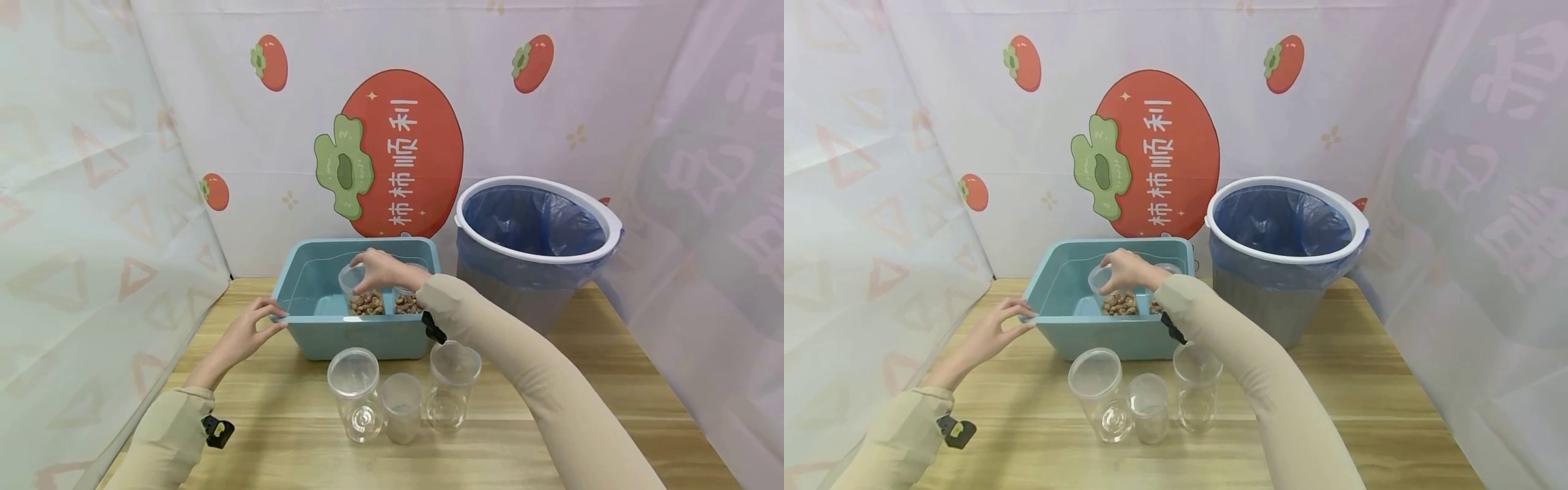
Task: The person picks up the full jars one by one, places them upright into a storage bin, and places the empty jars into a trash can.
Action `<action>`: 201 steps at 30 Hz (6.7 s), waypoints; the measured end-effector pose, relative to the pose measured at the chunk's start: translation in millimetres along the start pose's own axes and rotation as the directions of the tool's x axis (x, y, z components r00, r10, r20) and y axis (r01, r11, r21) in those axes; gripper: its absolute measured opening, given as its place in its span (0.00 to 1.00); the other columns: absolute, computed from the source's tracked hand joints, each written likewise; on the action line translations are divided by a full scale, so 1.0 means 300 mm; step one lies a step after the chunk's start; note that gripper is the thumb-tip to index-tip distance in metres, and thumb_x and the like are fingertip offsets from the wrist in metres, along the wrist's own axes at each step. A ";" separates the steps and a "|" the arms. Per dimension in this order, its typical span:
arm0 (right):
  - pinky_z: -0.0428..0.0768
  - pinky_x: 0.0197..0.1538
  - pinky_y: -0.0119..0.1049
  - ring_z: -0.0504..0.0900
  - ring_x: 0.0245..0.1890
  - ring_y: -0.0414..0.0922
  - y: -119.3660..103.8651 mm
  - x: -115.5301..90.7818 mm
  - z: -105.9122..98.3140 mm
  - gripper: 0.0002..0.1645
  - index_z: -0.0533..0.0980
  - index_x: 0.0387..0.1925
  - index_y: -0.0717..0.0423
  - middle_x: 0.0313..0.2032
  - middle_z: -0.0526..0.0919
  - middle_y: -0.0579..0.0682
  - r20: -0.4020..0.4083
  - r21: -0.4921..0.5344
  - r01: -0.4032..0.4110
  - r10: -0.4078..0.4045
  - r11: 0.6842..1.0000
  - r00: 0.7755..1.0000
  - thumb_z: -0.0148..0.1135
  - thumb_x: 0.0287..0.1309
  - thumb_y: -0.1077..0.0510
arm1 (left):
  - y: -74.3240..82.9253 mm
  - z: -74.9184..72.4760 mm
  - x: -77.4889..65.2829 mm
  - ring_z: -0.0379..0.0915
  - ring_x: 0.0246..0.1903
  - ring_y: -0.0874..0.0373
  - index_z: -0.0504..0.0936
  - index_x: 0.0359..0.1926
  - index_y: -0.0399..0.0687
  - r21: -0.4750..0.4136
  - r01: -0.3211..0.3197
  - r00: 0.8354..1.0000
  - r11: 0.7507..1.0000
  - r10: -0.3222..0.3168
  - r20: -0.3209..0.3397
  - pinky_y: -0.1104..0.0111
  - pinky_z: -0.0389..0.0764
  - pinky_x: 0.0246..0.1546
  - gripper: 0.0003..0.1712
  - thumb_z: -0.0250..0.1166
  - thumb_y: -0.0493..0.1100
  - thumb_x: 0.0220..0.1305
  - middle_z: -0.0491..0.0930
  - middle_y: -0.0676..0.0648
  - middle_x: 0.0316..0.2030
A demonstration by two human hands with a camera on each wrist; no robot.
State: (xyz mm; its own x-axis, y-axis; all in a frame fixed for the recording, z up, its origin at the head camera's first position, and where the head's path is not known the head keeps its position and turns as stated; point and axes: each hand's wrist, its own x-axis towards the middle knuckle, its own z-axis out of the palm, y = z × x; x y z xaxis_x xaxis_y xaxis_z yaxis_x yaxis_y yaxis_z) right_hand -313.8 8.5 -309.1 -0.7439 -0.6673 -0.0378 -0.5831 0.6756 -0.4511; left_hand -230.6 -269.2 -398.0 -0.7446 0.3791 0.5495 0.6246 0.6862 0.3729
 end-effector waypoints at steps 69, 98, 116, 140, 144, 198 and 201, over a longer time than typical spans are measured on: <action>0.74 0.41 0.40 0.76 0.42 0.47 0.093 -0.504 -0.115 0.20 0.74 0.47 0.60 0.42 0.77 0.54 -0.491 -0.086 0.234 -0.246 0.968 0.836 0.62 0.49 0.64 | 0.279 0.010 -0.024 0.70 0.45 0.49 0.79 0.40 0.40 -0.078 -0.042 0.993 0.996 0.033 -0.112 0.80 0.64 0.49 0.18 0.66 0.27 0.44 0.74 0.41 0.42; 0.62 0.51 0.41 0.70 0.42 0.62 0.368 -0.823 -0.151 0.29 0.78 0.35 0.67 0.40 0.76 0.66 -0.901 -0.247 0.025 -0.239 0.969 0.361 0.53 0.55 0.42 | 0.455 0.189 -0.114 0.58 0.57 0.45 0.70 0.55 0.56 -0.237 -0.018 0.998 0.971 0.034 0.062 0.48 0.68 0.46 0.31 0.69 0.45 0.47 0.55 0.46 0.61; 0.60 0.44 0.33 0.69 0.35 0.59 0.421 -0.839 -0.143 0.18 0.79 0.29 0.68 0.32 0.75 0.64 -0.919 -0.211 -0.020 -0.192 0.977 0.343 0.67 0.28 0.79 | 0.435 0.236 -0.118 0.60 0.55 0.53 0.75 0.49 0.59 -0.239 0.017 0.999 0.971 -0.008 0.038 0.55 0.71 0.45 0.26 0.71 0.46 0.44 0.62 0.47 0.55; 0.55 0.41 0.28 0.57 0.39 0.28 0.436 -0.823 -0.130 0.11 0.78 0.28 0.69 0.32 0.72 0.63 -0.949 -0.077 -0.064 -0.054 0.995 0.310 0.65 0.36 0.77 | 0.419 0.132 -0.023 0.62 0.48 0.52 0.76 0.45 0.55 -0.225 -0.028 0.997 0.974 0.010 -0.078 0.58 0.74 0.37 0.28 0.73 0.39 0.37 0.63 0.43 0.48; 0.55 0.40 0.28 0.57 0.39 0.27 0.434 -0.821 -0.128 0.12 0.78 0.28 0.69 0.32 0.72 0.63 -0.955 -0.068 -0.063 -0.047 0.996 0.294 0.65 0.34 0.78 | 0.424 0.099 0.000 0.63 0.48 0.48 0.76 0.45 0.54 -0.225 -0.017 0.997 0.974 -0.002 -0.081 0.60 0.75 0.33 0.28 0.73 0.38 0.37 0.62 0.42 0.49; 0.55 0.44 0.28 0.63 0.40 0.33 0.439 -0.811 -0.122 0.13 0.78 0.28 0.68 0.32 0.72 0.63 -0.966 -0.090 -0.032 -0.079 0.995 0.246 0.66 0.33 0.78 | 0.555 -0.019 0.311 0.61 0.49 0.52 0.71 0.47 0.28 -0.581 -0.230 0.844 0.781 -0.138 -0.518 0.71 0.73 0.45 0.26 0.63 0.25 0.40 0.61 0.48 0.47; 0.55 0.44 0.28 0.63 0.40 0.32 0.437 -0.811 -0.123 0.14 0.78 0.28 0.68 0.32 0.73 0.63 -0.966 -0.092 -0.032 -0.082 0.995 0.247 0.66 0.33 0.78 | 0.561 -0.013 0.343 0.61 0.49 0.53 0.71 0.47 0.30 -0.588 -0.229 0.843 0.776 -0.144 -0.519 0.68 0.73 0.46 0.26 0.63 0.28 0.42 0.61 0.48 0.47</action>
State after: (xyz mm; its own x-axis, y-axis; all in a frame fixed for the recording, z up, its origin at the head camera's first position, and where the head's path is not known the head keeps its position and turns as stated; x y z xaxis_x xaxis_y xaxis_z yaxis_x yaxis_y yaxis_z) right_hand -221.3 271.0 -326.1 -0.4512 0.0831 0.8885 -0.5867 0.7226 -0.3655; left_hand -201.2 -117.3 -275.8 -0.5951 -0.1016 0.7972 0.7938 0.0807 0.6028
